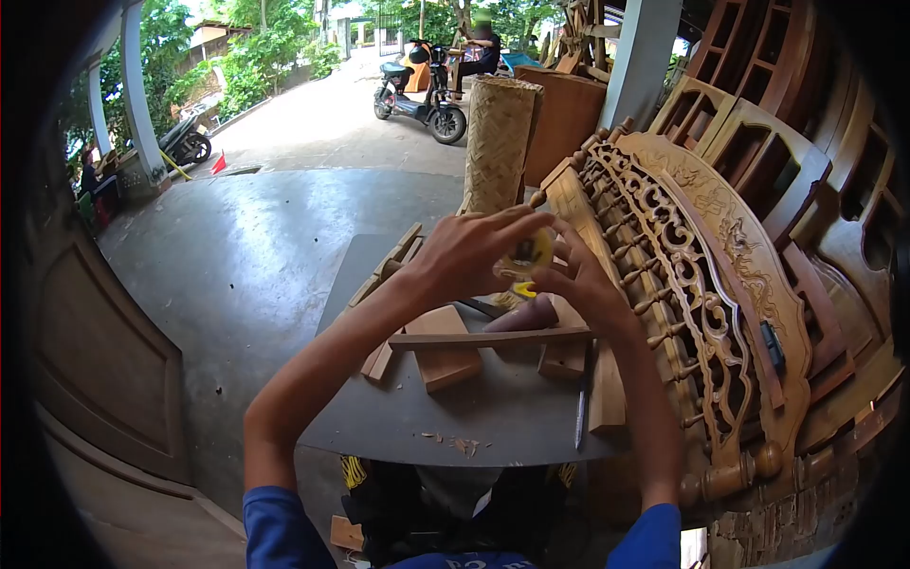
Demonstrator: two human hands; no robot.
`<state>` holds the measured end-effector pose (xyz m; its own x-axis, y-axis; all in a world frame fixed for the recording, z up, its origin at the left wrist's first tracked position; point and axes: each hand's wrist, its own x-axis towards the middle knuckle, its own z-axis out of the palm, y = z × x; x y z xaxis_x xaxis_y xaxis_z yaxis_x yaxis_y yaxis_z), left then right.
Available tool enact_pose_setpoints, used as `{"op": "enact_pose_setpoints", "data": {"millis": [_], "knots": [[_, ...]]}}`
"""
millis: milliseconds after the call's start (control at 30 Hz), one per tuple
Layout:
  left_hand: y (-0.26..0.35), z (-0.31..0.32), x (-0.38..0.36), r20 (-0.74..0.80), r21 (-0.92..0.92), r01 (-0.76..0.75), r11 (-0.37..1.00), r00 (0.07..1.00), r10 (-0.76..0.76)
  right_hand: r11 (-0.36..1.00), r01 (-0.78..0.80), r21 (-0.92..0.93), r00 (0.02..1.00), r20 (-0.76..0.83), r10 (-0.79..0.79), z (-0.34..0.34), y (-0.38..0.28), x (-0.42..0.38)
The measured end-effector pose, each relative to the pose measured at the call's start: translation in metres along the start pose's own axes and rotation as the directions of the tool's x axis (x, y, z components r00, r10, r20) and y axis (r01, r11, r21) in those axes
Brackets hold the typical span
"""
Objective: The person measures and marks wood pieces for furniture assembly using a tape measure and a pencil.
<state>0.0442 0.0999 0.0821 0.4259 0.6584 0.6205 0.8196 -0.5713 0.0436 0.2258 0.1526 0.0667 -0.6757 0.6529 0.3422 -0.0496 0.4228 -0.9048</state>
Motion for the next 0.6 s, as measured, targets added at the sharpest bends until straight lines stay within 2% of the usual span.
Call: {"op": "enact_pose_setpoints", "data": {"millis": [33, 133, 167, 233, 267, 333, 367, 400, 500, 533, 600], "knots": [[0.012, -0.008, -0.002, -0.031, 0.063, -0.14, 0.988, 0.989, 0.142, 0.987, 0.142, -0.07, 0.99, 0.033, -0.14, 0.007, -0.005, -0.001], [0.037, -0.033, -0.017, -0.046, -0.052, -0.218, 0.975, 0.975, 0.215, 0.995, 0.015, -0.097, 1.0, 0.015, -0.013, 0.01, -0.02, -0.018], [0.04, -0.038, -0.02, -0.094, -0.223, -0.06, 0.973, 0.995, 0.04, 0.994, 0.082, -0.068, 0.996, -0.022, -0.084, 0.011, -0.021, -0.025], [0.041, -0.048, -0.028, -0.098, -0.547, 0.214, 0.809, 0.944, -0.316, 0.974, 0.224, -0.017, 0.969, -0.104, -0.224, 0.014, -0.02, -0.04], [0.036, -0.05, -0.03, 0.173, -0.664, 0.473, 0.579, 0.851, -0.496, 0.945, 0.272, 0.183, 0.956, -0.164, -0.243, 0.019, -0.019, -0.042], [0.03, -0.037, -0.042, 0.355, -0.774, 0.503, 0.385, 0.848, -0.393, 0.91, 0.38, -0.168, 0.917, -0.066, -0.395, 0.016, -0.021, -0.043], [0.029, -0.033, -0.044, 0.424, -0.811, 0.512, 0.283, 0.847, -0.32, 0.834, 0.434, -0.34, 0.888, 0.007, -0.459, 0.012, -0.024, -0.042], [0.035, -0.033, -0.043, 0.462, -0.793, 0.56, 0.242, 0.81, -0.362, 0.758, 0.481, -0.441, 0.866, 0.101, -0.491, 0.01, -0.032, -0.042], [0.029, -0.011, -0.045, 0.617, -0.783, 0.598, -0.172, 0.714, -0.33, 0.811, 0.451, -0.372, 0.887, 0.086, -0.454, 0.007, -0.025, -0.048], [0.031, -0.007, -0.045, 0.629, -0.777, 0.573, -0.261, 0.723, -0.285, 0.82, 0.429, -0.38, 0.9, 0.099, -0.425, 0.005, -0.026, -0.05], [0.037, -0.008, -0.048, 0.634, -0.772, 0.603, -0.2, 0.71, -0.306, 0.793, 0.436, -0.425, 0.896, 0.127, -0.425, -0.005, -0.028, -0.056]]}}
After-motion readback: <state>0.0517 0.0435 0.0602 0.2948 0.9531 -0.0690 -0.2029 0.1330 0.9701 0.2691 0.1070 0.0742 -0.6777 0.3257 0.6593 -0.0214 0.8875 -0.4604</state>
